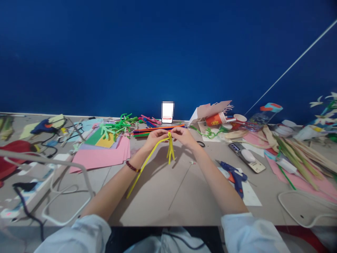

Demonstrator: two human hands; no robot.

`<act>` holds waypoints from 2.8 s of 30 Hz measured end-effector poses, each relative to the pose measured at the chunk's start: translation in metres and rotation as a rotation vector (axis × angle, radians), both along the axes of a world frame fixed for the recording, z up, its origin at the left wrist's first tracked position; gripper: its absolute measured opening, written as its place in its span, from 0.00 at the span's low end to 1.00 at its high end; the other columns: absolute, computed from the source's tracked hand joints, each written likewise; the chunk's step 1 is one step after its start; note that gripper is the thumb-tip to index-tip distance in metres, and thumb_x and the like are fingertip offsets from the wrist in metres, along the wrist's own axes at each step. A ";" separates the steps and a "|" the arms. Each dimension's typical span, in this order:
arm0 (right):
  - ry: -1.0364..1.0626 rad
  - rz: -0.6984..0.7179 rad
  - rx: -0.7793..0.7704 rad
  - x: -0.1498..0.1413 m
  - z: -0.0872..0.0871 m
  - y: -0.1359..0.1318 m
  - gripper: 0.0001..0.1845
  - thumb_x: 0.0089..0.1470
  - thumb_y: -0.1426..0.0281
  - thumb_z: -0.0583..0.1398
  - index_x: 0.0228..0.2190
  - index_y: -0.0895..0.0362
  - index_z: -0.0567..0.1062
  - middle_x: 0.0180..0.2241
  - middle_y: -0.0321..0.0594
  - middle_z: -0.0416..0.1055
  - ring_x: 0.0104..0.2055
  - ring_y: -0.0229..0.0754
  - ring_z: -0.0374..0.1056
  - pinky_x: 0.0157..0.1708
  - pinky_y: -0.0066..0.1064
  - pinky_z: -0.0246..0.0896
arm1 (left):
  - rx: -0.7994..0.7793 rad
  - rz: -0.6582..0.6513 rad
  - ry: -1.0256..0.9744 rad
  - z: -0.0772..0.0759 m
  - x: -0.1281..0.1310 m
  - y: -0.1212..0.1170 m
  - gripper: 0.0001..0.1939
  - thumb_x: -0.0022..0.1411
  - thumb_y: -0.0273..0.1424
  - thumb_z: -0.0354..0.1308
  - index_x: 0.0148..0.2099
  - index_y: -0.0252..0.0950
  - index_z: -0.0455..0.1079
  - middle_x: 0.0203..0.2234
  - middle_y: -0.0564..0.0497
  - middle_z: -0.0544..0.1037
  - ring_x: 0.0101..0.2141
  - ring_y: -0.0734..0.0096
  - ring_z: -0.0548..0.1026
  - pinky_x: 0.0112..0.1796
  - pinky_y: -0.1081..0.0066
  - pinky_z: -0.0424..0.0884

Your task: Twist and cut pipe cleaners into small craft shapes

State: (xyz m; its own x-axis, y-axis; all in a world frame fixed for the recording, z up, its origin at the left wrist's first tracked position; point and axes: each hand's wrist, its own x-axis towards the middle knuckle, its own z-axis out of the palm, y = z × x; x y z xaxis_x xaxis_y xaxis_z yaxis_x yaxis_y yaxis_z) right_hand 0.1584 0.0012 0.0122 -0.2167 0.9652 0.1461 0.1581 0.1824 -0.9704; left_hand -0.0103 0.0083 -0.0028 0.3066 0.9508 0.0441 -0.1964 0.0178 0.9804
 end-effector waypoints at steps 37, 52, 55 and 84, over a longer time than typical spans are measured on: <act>-0.301 -0.262 0.344 -0.020 0.002 -0.014 0.03 0.48 0.71 0.56 0.25 0.56 0.68 0.29 0.38 0.69 0.31 0.39 0.66 0.31 0.30 0.62 | 0.157 0.157 0.011 0.001 0.010 -0.005 0.14 0.46 0.37 0.65 0.29 0.34 0.66 0.21 0.56 0.71 0.22 0.79 0.70 0.26 0.77 0.67; 0.155 0.002 -0.070 -0.004 0.009 -0.007 0.13 0.41 0.63 0.67 0.30 0.57 0.75 0.27 0.38 0.75 0.32 0.41 0.73 0.32 0.32 0.70 | 0.075 0.037 -0.029 0.006 0.003 -0.004 0.16 0.44 0.38 0.68 0.31 0.33 0.69 0.25 0.53 0.75 0.26 0.75 0.73 0.26 0.76 0.68; 0.170 -0.012 -0.058 -0.005 0.006 -0.005 0.12 0.41 0.64 0.67 0.30 0.57 0.76 0.28 0.39 0.76 0.32 0.41 0.74 0.35 0.35 0.71 | 0.070 0.054 -0.033 0.005 0.003 -0.004 0.16 0.44 0.38 0.68 0.31 0.33 0.69 0.25 0.53 0.74 0.26 0.75 0.73 0.26 0.76 0.67; 0.149 -0.013 -0.084 -0.004 0.004 -0.005 0.09 0.41 0.65 0.66 0.28 0.56 0.79 0.28 0.38 0.77 0.33 0.44 0.75 0.41 0.41 0.70 | 0.021 0.060 0.032 0.004 0.004 -0.005 0.16 0.43 0.39 0.68 0.29 0.34 0.69 0.25 0.52 0.74 0.25 0.74 0.72 0.27 0.74 0.67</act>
State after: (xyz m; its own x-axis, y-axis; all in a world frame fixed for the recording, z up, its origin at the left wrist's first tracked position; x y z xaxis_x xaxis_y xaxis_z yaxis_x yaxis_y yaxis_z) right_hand 0.1548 -0.0037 0.0161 -0.1862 0.9780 0.0942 0.0128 0.0983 -0.9951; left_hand -0.0059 0.0037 0.0013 0.2507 0.9665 0.0554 -0.1650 -0.0137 0.9862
